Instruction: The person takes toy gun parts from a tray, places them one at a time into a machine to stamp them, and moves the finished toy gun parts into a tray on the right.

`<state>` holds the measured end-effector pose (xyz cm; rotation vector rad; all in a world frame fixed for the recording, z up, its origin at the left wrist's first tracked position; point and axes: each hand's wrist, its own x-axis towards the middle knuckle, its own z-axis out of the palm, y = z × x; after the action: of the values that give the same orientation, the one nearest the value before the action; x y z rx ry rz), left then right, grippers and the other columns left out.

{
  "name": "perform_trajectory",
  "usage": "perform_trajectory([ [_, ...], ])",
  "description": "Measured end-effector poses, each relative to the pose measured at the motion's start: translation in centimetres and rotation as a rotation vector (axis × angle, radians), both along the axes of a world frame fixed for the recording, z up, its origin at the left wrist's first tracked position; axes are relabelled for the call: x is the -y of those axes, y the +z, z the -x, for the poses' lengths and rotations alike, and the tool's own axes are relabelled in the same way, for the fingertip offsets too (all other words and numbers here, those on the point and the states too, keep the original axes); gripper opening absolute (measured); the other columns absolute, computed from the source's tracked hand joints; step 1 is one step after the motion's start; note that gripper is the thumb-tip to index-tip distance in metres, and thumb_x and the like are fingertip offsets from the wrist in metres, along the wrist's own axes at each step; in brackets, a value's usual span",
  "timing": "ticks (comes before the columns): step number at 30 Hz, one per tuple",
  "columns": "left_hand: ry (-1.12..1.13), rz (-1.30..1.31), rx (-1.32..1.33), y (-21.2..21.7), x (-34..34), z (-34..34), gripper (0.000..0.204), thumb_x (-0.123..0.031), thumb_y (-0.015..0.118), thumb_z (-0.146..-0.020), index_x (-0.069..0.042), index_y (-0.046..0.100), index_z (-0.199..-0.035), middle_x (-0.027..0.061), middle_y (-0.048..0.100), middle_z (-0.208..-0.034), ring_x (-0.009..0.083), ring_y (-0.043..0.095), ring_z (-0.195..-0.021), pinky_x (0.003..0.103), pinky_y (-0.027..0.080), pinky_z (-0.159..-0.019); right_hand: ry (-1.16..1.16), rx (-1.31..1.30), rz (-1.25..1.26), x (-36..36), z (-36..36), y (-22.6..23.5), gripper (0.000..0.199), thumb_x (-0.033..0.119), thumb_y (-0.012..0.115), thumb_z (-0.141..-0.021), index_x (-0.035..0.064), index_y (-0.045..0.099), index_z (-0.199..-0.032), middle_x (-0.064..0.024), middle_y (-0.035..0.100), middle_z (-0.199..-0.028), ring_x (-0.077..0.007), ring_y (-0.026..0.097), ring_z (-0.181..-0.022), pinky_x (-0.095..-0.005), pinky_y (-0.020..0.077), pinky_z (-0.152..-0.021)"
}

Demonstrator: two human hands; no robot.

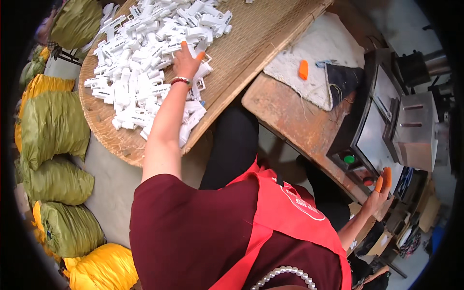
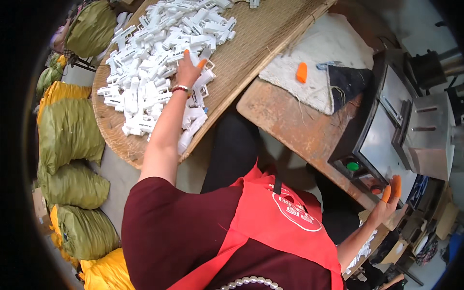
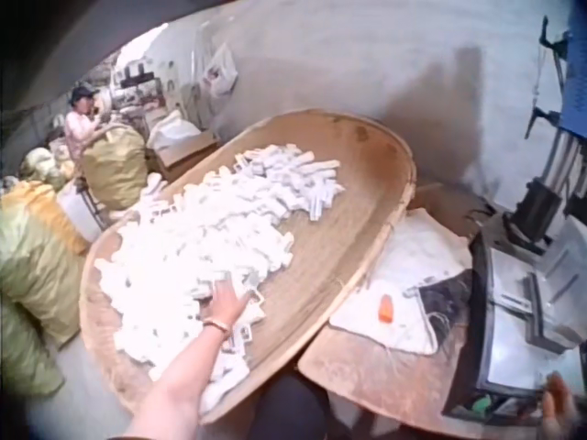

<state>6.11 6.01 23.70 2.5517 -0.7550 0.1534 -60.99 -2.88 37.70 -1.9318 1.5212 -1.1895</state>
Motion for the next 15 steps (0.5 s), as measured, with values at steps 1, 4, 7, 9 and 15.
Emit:
perform_trajectory([
  [1, 0.052, -0.067, 0.002, -1.5, 0.5, -0.5, 0.065, -0.041, 0.065, -0.08, -0.014, 0.036, -0.131, 0.0236, 0.055, -0.106, 0.0414, 0.056, -0.101, 0.051, 0.046, -0.079, 0.018, 0.059, -0.064, 0.0, -2.4, 0.7, 0.038, 0.008, 0.05, -0.095, 0.0041, 0.047, -0.133, -0.0067, 0.055, -0.128, -0.0147, 0.053, -0.115, -0.0184, 0.0468, -0.071],
  [4, 0.11, -0.135, 0.03, -4.8, 3.0, -4.1, 0.073, -0.04, 0.068, -0.078, -0.015, 0.032, -0.136, 0.0244, 0.055, -0.107, 0.0407, 0.055, -0.103, 0.049, 0.046, -0.08, 0.025, 0.04, -0.153, 0.4, -5.5, 1.4, 0.037, 0.008, 0.05, -0.095, 0.0062, 0.048, -0.132, -0.0055, 0.056, -0.126, -0.0082, 0.056, -0.104, -0.0137, 0.0409, -0.057],
  [7, -0.201, 0.465, -0.436, -2.1, 7.0, -7.7, 0.073, -0.03, 0.065, -0.078, -0.014, 0.029, -0.139, 0.0221, 0.058, -0.106, 0.0285, 0.057, -0.094, 0.04, 0.046, -0.079, 0.042, -0.012, -0.094, 0.4, -6.0, 0.8, 0.036, 0.008, 0.05, -0.095, 0.0082, 0.05, -0.131, -0.0036, 0.058, -0.125, -0.0012, 0.055, -0.086, -0.0124, 0.0355, -0.053],
  [9, -0.313, 0.555, -0.77, 1.7, 6.8, -9.6, 0.068, -0.027, 0.063, -0.078, -0.011, 0.035, -0.137, 0.0179, 0.06, -0.102, 0.0207, 0.056, -0.084, 0.034, 0.045, -0.076, 0.07, -0.032, -0.116, 0.1, -6.5, 0.9, 0.036, 0.008, 0.05, -0.095, 0.0082, 0.051, -0.131, -0.0034, 0.058, -0.125, -0.0002, 0.054, -0.082, -0.0122, 0.0346, -0.052],
  [15, -0.314, 0.051, -0.316, -0.7, 3.4, -8.3, 0.028, -0.024, 0.056, -0.081, -0.009, 0.066, -0.103, 0.0169, 0.066, -0.099, 0.0285, 0.064, -0.081, 0.04, 0.049, -0.072, 0.02, -0.019, -0.113, 0.1, -8.8, 1.8, 0.036, 0.007, 0.05, -0.094, 0.0045, 0.05, -0.13, -0.0052, 0.058, -0.125, -0.0054, 0.057, -0.093, -0.0152, 0.042, -0.065],
])
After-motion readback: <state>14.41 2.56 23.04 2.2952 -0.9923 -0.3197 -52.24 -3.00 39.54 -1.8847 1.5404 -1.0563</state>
